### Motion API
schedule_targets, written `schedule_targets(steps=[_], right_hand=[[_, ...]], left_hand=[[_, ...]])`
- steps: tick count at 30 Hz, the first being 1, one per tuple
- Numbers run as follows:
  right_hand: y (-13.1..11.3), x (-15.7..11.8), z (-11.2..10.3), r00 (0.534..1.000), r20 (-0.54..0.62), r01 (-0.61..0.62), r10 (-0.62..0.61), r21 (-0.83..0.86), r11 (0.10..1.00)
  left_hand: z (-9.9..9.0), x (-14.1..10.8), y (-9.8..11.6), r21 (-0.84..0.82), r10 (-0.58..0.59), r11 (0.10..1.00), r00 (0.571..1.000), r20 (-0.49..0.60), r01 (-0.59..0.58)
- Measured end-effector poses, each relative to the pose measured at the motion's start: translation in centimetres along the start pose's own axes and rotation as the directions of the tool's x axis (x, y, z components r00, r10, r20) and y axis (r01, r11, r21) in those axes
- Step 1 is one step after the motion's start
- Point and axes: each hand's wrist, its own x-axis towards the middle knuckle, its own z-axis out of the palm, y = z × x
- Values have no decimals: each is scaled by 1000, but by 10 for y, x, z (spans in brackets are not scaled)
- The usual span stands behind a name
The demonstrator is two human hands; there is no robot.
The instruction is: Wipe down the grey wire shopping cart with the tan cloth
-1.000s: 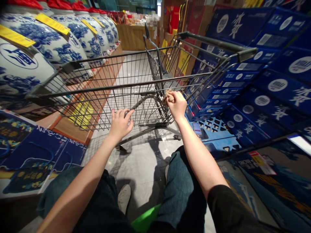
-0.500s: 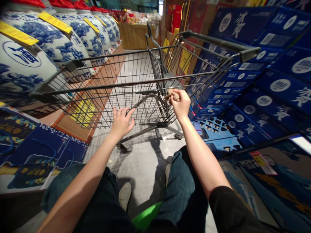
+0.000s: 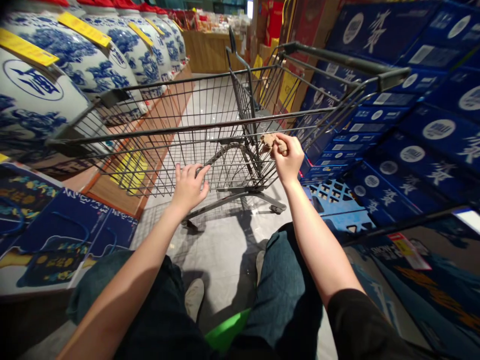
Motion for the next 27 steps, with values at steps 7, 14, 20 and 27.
schedule_targets(steps=[7, 14, 20, 27], right_hand=[[5, -10, 4, 951, 264, -161, 159, -13, 987], [0, 9, -20, 999, 10, -31, 31, -14, 999], [6, 7, -12, 993, 80, -84, 88, -44, 995], [-13, -11, 3, 879, 443, -46, 177, -291, 956]], left_hand=[[-1, 1, 0, -10, -6, 1000, 1000, 9, 6], [-1, 0, 0, -17, -14, 1000, 1000, 2, 14], [2, -1, 0, -31, -24, 999, 1000, -16, 24], [0, 2, -2, -28, -40, 999, 999, -13, 40]])
